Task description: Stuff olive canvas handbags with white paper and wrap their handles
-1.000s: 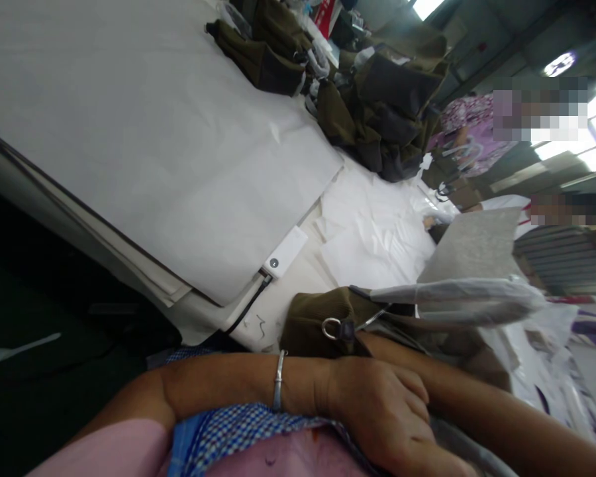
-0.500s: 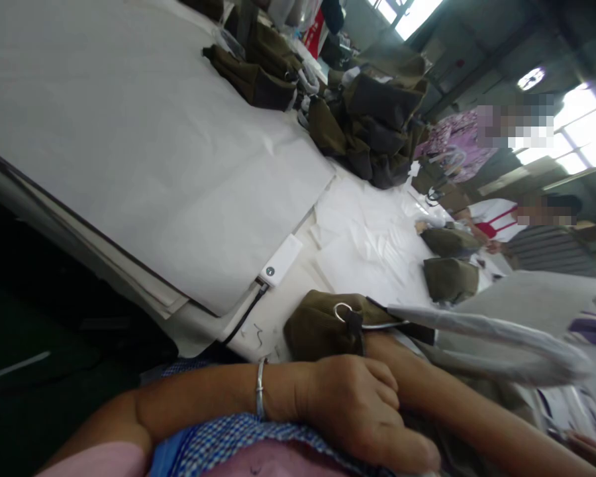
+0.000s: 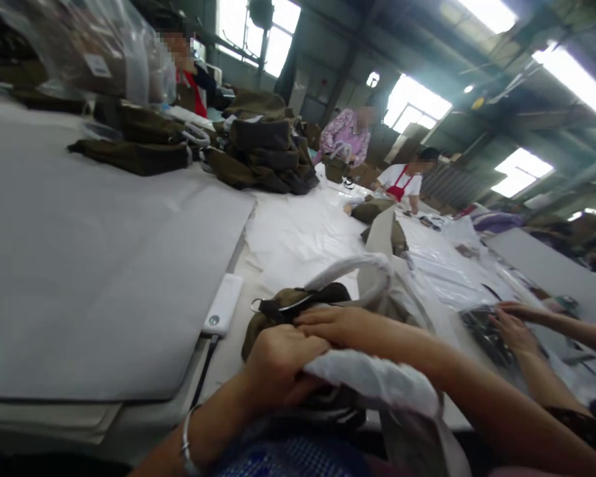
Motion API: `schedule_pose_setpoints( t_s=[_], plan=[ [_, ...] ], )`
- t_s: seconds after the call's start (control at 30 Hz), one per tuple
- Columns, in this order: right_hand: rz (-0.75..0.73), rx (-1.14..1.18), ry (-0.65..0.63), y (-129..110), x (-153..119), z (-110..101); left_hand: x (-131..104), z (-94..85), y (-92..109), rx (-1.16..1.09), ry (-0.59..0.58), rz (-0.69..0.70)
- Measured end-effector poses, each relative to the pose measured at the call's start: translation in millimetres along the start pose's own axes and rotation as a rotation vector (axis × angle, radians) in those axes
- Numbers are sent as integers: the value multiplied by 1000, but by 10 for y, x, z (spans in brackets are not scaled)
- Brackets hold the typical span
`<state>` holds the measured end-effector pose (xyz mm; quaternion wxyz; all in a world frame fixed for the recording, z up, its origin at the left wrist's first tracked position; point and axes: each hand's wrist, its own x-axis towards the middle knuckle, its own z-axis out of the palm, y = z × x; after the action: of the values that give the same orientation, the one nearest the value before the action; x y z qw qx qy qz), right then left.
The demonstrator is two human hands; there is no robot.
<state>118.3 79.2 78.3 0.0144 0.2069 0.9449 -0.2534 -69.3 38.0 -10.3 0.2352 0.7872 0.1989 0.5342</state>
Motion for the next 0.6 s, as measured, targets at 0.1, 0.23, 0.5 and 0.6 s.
schedule_pose_setpoints(
  t_s=[0.1,0.23,0.5,0.6],
  plan=[
    [285,-6,417,-295,-650,-351,111,-210,2,-245,-145,-279],
    [851,-228,934,-326,-1676,-163,358,-352,66,-491,-139,-530],
    [812,720,860,-164,-2097,800,1021,226,607,-70,-844,120],
    [731,851,1035,-153,-1913,822,1067,517,648,72,-857,346]
  ],
)
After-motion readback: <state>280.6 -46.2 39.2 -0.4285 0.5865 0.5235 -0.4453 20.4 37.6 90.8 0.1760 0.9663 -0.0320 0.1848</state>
